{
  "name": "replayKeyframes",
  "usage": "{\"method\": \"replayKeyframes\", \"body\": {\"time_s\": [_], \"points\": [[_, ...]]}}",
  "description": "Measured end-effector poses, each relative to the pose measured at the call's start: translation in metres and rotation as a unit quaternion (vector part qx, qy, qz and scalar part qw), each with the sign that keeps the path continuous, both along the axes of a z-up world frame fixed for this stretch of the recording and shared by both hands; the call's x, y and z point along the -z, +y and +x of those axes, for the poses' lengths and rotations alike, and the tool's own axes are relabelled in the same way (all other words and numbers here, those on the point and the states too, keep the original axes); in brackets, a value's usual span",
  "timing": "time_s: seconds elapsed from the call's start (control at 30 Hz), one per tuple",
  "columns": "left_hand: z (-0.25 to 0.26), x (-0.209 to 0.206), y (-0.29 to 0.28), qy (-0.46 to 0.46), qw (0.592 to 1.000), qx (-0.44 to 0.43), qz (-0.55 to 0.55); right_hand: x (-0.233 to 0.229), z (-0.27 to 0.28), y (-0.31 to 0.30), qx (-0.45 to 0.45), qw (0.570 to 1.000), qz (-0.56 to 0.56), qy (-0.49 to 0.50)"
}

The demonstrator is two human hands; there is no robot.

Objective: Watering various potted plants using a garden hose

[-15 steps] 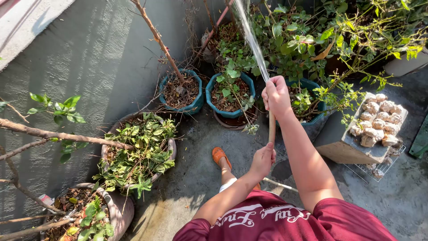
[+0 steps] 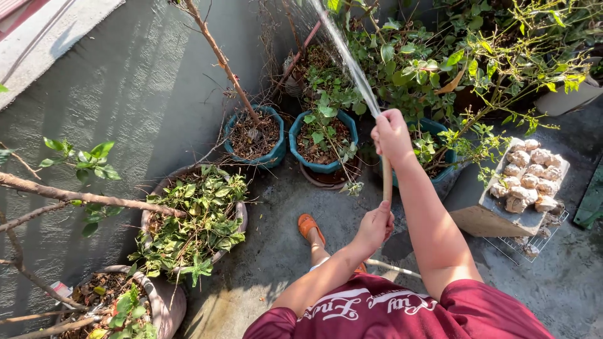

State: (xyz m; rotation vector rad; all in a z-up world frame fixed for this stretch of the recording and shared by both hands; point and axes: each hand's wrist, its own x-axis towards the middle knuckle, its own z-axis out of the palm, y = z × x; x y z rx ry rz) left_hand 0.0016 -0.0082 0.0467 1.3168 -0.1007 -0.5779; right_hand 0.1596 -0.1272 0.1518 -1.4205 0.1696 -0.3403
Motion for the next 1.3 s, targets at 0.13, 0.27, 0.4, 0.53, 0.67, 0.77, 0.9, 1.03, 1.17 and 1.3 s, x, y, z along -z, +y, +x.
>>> {"method": "replayKeyframes", "body": {"time_s": [0.13, 0.27, 0.4, 0.53, 0.67, 0.77, 0.9, 1.03, 1.17, 1.3], "points": [[0.004, 0.012, -0.005, 0.032, 0.999, 0.018, 0.013, 0.067, 0.008, -0.031, 0.042, 0.998, 0.018, 0.046], [0.001, 0.047, -0.008, 0.074, 0.997, 0.023, 0.028, 0.111, 0.013, -0.040, 0.050, 0.996, 0.015, 0.076], [0.001, 0.051, -0.010, 0.053, 0.998, 0.001, 0.035, 0.055, -0.006, -0.024, 0.043, 0.999, 0.002, 0.027], [0.011, 0.047, -0.013, 0.012, 0.998, 0.019, 0.054, 0.028, -0.006, -0.022, 0.069, 0.996, 0.046, 0.015], [0.003, 0.039, -0.016, 0.047, 0.998, 0.012, 0.038, 0.042, -0.003, -0.029, 0.043, 0.997, 0.030, 0.049], [-0.006, 0.037, -0.016, 0.092, 0.996, -0.009, 0.012, 0.083, 0.005, -0.031, 0.005, 0.994, 0.016, 0.105], [-0.007, 0.036, -0.014, 0.129, 0.992, 0.000, 0.006, 0.151, 0.027, -0.029, -0.002, 0.972, 0.032, 0.232], [-0.005, 0.043, -0.012, 0.178, 0.984, -0.023, -0.007, 0.174, 0.039, -0.015, -0.024, 0.945, 0.031, 0.325], [0.003, 0.039, -0.001, 0.218, 0.975, -0.043, 0.013, 0.182, 0.044, 0.006, -0.037, 0.926, 0.052, 0.373], [0.011, 0.050, 0.003, 0.204, 0.977, -0.052, 0.046, 0.186, 0.052, 0.014, -0.053, 0.922, 0.089, 0.373]]}}
